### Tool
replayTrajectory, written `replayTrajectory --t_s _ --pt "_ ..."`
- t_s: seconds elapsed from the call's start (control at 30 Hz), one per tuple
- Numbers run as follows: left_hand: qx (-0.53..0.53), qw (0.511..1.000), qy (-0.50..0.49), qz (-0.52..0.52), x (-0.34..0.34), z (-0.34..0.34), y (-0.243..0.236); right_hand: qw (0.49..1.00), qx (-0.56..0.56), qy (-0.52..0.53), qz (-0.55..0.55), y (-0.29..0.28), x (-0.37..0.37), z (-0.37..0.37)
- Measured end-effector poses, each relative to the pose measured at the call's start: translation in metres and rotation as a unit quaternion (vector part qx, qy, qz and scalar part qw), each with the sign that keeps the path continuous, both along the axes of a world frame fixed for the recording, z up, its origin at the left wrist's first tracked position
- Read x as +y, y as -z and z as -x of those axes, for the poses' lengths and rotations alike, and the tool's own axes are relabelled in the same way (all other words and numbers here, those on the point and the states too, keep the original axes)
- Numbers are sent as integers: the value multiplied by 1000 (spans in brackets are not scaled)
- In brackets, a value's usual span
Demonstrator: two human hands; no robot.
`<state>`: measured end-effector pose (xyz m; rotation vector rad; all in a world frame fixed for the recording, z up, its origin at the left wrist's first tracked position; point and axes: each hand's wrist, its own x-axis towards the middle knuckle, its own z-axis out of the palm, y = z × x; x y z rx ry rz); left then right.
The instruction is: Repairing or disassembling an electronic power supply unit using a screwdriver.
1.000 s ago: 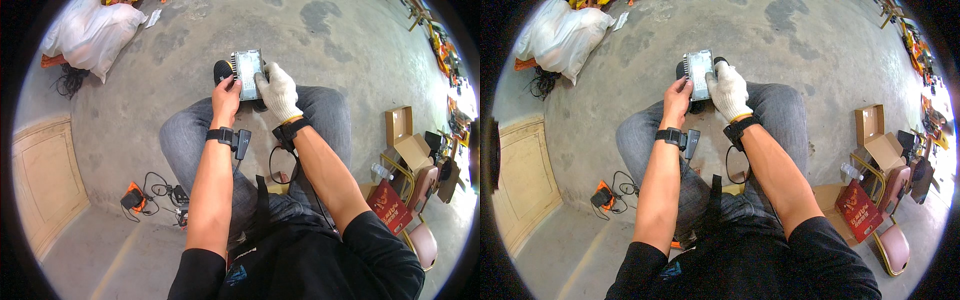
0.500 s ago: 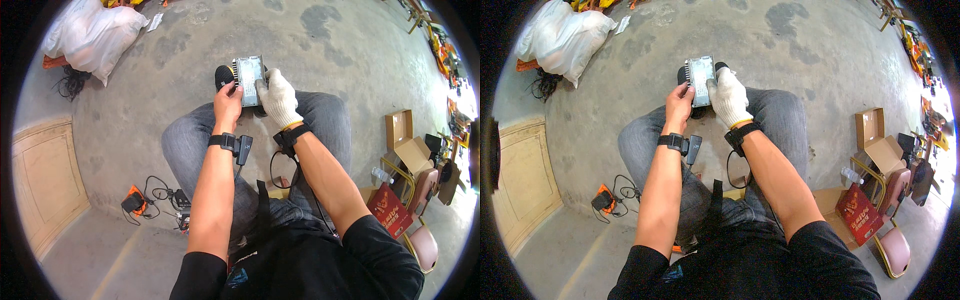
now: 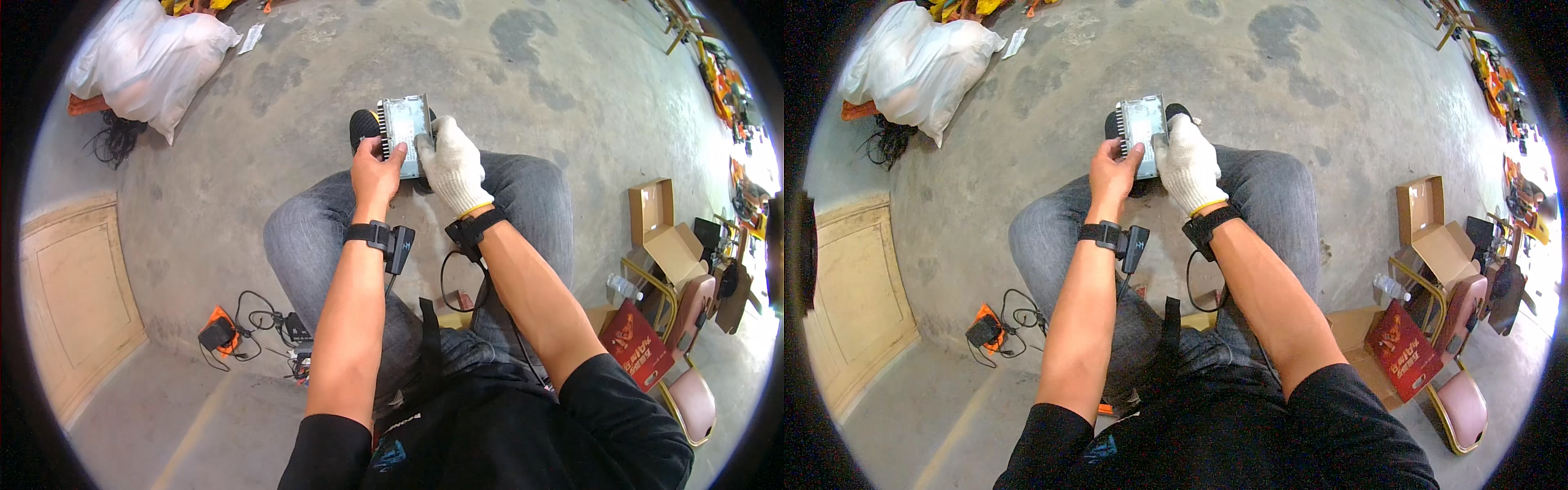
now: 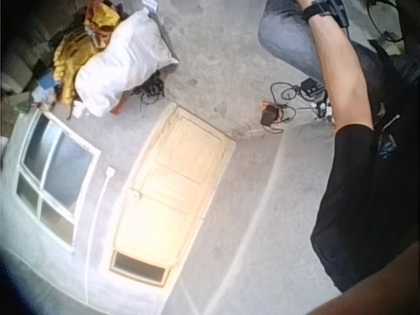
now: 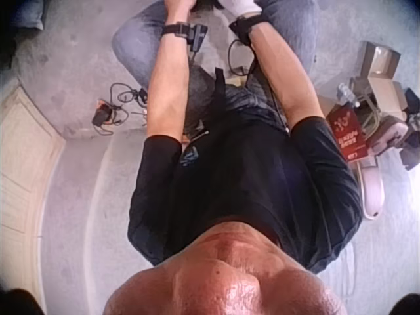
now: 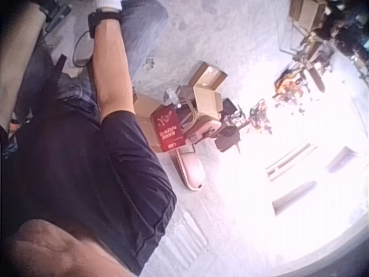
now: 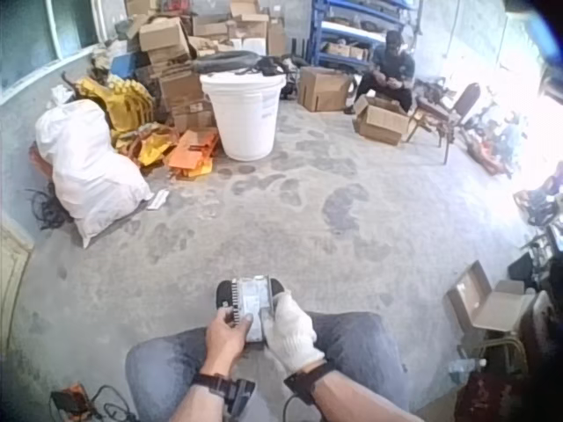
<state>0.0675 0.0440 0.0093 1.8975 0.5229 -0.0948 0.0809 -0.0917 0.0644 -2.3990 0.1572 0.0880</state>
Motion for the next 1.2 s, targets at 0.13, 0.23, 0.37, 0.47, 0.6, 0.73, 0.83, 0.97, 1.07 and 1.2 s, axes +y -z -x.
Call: replayTrajectory --t_s 0.13,0.23,0.37,0.47,0.6,0.73,0.83,0.97,1.07,1.2 --pt "10 1000 -3 3 3 -1 -1 1000 6 -1 0 -2 4 0" --pt "12 1000 -7 -19 3 -1 -2 999 44 -3 27 -2 5 -1" --pt "13 1000 1 -20 4 -4 -3 999 31 -3 26 2 4 -3" --pt "33 999 16 -34 -1 -7 1 999 32 3 21 -5 -4 -2" --pt "25 994 53 -91 13 -12 14 997 -58 50 -24 -58 -33 -11" --pt "29 993 75 -85 25 -12 4 987 -137 65 -61 -144 -117 -34" --pt "55 988 105 -97 18 -21 9 980 -154 97 -79 -153 -192 -41" --pt "62 988 118 -74 30 -28 11 993 50 100 -37 -71 -259 -33" --pt "135 963 204 -108 33 -44 -26 970 224 70 -62 11 -266 -6" --pt "193 950 228 -93 35 -54 -38 916 386 -5 -107 127 -226 52"
